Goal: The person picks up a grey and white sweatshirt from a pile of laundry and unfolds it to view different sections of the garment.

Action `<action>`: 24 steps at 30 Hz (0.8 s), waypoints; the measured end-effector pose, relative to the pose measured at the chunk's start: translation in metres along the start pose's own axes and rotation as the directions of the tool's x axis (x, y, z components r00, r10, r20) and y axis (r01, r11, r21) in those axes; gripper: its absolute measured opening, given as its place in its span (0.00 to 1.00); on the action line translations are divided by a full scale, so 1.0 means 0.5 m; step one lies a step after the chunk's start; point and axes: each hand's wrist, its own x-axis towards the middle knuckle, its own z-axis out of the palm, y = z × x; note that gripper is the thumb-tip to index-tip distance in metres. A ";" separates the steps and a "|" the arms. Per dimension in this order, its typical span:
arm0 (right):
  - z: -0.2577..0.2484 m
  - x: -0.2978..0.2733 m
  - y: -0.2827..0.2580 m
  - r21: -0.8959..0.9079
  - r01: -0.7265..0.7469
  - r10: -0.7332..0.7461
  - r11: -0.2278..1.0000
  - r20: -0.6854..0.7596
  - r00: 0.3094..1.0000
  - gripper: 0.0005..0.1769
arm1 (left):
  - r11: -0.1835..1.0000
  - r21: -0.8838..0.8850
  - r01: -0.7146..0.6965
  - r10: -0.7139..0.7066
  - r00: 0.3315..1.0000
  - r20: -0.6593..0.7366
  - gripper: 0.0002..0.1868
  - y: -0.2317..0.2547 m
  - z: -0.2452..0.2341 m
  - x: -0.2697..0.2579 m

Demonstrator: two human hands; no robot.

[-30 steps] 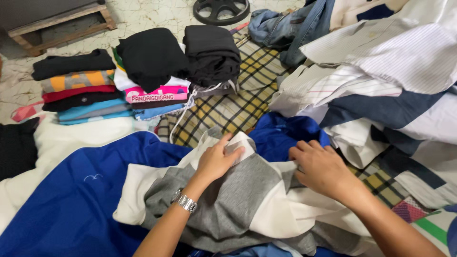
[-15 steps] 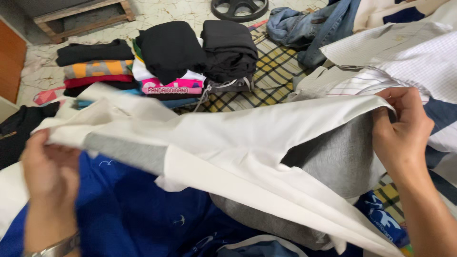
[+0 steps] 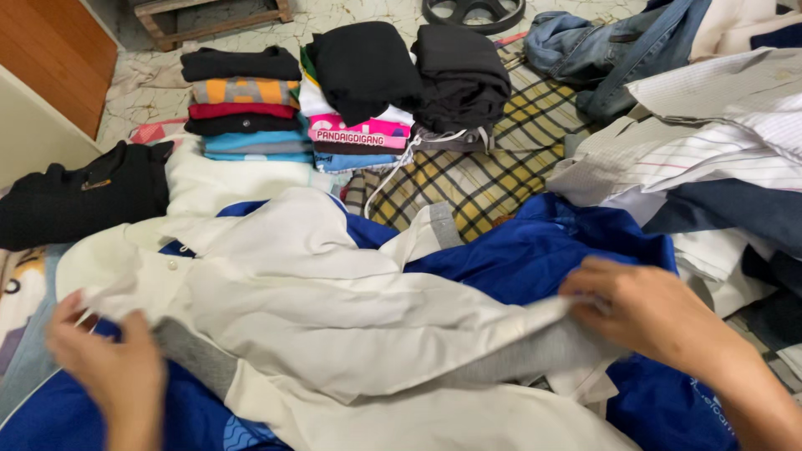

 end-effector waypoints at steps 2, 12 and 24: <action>0.028 -0.013 -0.032 0.085 -0.193 0.203 0.978 -0.134 0.970 0.15 | 0.988 0.098 -0.116 0.103 0.987 0.123 0.26 0.172 -0.023 -0.042; 0.182 -0.075 -0.173 0.297 0.736 -0.785 0.608 0.085 0.614 0.16 | 0.762 -0.534 0.365 0.259 0.585 0.769 0.16 0.601 0.003 -0.167; 0.200 -0.037 -0.138 0.315 0.549 -0.523 0.774 -0.171 0.835 0.28 | 0.690 -0.464 0.555 0.195 0.475 0.858 0.13 0.436 0.049 -0.197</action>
